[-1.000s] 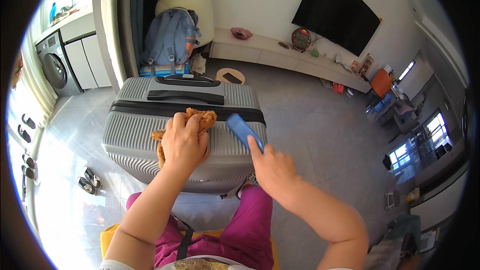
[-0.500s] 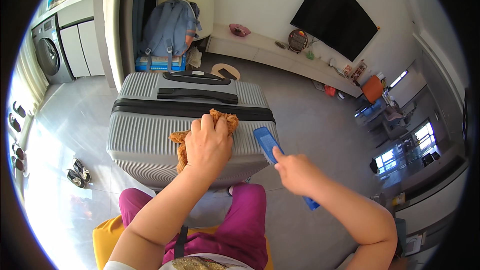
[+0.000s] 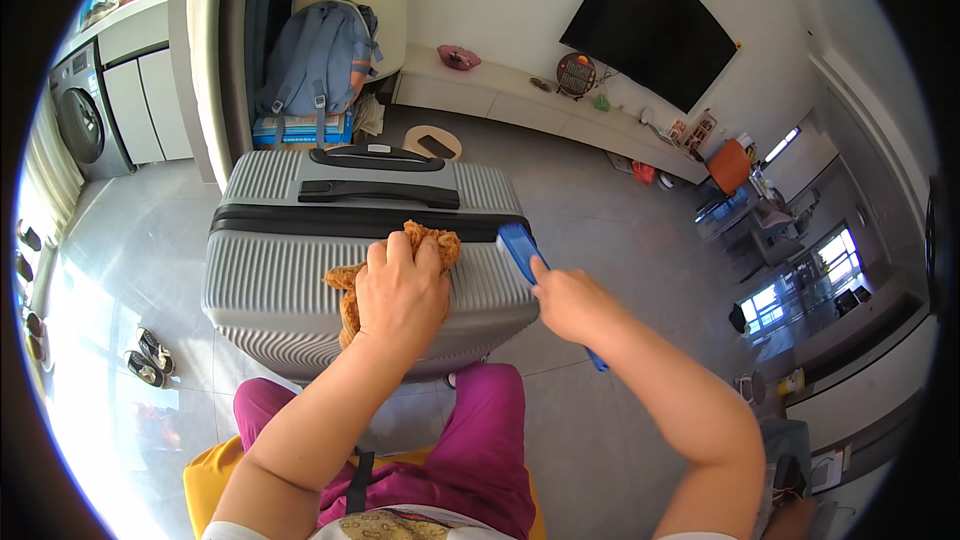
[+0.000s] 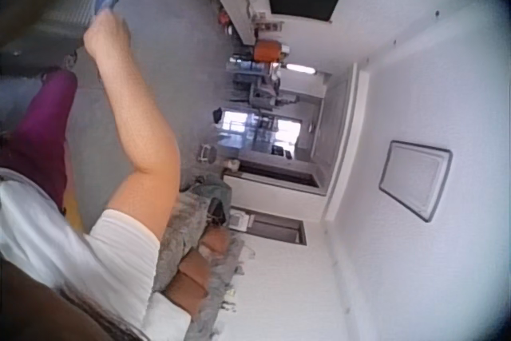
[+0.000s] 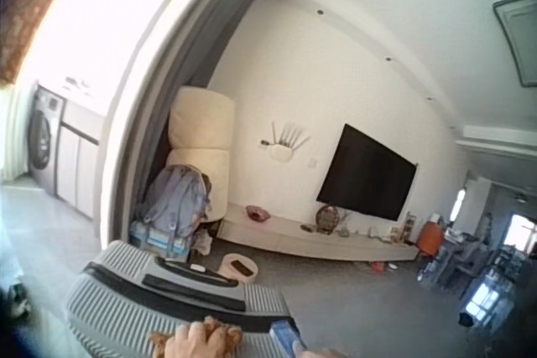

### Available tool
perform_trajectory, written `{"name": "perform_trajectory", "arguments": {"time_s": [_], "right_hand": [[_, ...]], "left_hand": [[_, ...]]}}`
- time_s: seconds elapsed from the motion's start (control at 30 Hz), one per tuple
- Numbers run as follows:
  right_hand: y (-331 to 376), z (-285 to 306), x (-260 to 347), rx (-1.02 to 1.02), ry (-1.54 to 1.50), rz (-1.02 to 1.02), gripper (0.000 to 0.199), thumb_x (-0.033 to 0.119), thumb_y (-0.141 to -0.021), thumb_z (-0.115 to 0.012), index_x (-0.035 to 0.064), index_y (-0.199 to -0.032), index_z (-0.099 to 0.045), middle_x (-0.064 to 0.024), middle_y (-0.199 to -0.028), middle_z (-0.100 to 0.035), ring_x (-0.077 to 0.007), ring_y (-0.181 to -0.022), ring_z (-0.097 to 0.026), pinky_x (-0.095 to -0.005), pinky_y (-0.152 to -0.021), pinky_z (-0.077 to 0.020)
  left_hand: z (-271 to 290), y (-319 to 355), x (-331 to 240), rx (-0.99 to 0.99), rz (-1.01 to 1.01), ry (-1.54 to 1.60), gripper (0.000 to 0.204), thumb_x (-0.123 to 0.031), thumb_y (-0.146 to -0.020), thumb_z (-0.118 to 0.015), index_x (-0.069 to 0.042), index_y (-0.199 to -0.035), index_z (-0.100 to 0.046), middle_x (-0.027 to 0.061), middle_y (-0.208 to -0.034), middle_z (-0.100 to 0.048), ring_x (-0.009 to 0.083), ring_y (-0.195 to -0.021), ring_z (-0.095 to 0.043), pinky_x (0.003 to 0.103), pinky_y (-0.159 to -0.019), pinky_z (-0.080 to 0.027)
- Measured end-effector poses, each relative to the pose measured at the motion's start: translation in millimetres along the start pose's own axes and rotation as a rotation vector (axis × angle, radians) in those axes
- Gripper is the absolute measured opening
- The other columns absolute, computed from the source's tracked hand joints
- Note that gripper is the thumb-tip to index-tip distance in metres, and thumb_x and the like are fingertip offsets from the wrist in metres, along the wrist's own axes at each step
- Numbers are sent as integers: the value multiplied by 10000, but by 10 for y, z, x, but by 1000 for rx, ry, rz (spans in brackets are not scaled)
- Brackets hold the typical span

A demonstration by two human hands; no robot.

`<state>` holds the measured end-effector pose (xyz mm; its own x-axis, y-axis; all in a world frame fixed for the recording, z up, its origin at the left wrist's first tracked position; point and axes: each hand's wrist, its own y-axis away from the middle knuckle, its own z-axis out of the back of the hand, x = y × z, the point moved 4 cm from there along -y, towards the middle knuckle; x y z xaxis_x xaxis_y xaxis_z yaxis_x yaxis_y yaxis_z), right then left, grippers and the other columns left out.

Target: The person cleans a grey suitcase using a blue brush and a brown cloth by brushing the grooved surface and wiping the sides and handle.

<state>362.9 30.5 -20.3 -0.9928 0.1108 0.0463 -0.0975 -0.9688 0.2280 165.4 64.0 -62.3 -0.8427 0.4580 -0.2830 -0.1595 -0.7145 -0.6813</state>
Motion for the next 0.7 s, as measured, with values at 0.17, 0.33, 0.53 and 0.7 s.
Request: {"name": "perform_trajectory", "arguments": {"time_s": [0.17, 0.33, 0.53, 0.7], "right_hand": [[279, 10, 84, 60, 48, 231, 452, 176, -997, -426, -6, -1410, -429, -242, -802, -653, -435, -768, -635, -490, -712, -515], [21, 33, -11, 41, -94, 120, 475, 188, -993, -428, -10, -1425, -407, -221, -735, -644, -376, -620, -637, -457, -643, -523], [436, 3, 77, 66, -104, 209, 486, 188, -991, -445, 10, -1439, -390, -269, -831, -646, -436, -756, -636, -495, -728, -507], [362, -46, -95, 73, -259, 90, 488, 195, -992, -451, 42, -1451, -388, -280, -872, -640, -473, -821, -618, -506, -763, -487]], "left_hand": [[7, 21, 52, 23, 13, -1, 375, -162, -714, -686, -83, -1079, -651, 107, -931, -517, 301, -837, -549, 404, -609, -513], [40, 9, -15, 43, 6, 10, 382, -160, -712, -692, -86, -1084, -652, 103, -929, -522, 301, -839, -550, 406, -617, -511], [53, 15, 17, 41, 21, -1, 393, -158, -711, -688, -86, -1095, -653, 105, -950, -532, 309, -859, -550, 413, -628, -512], [66, 57, -3, 75, 4, 20, 392, -153, -709, -684, -83, -1094, -655, 108, -974, -541, 312, -873, -554, 420, -638, -513]]}}
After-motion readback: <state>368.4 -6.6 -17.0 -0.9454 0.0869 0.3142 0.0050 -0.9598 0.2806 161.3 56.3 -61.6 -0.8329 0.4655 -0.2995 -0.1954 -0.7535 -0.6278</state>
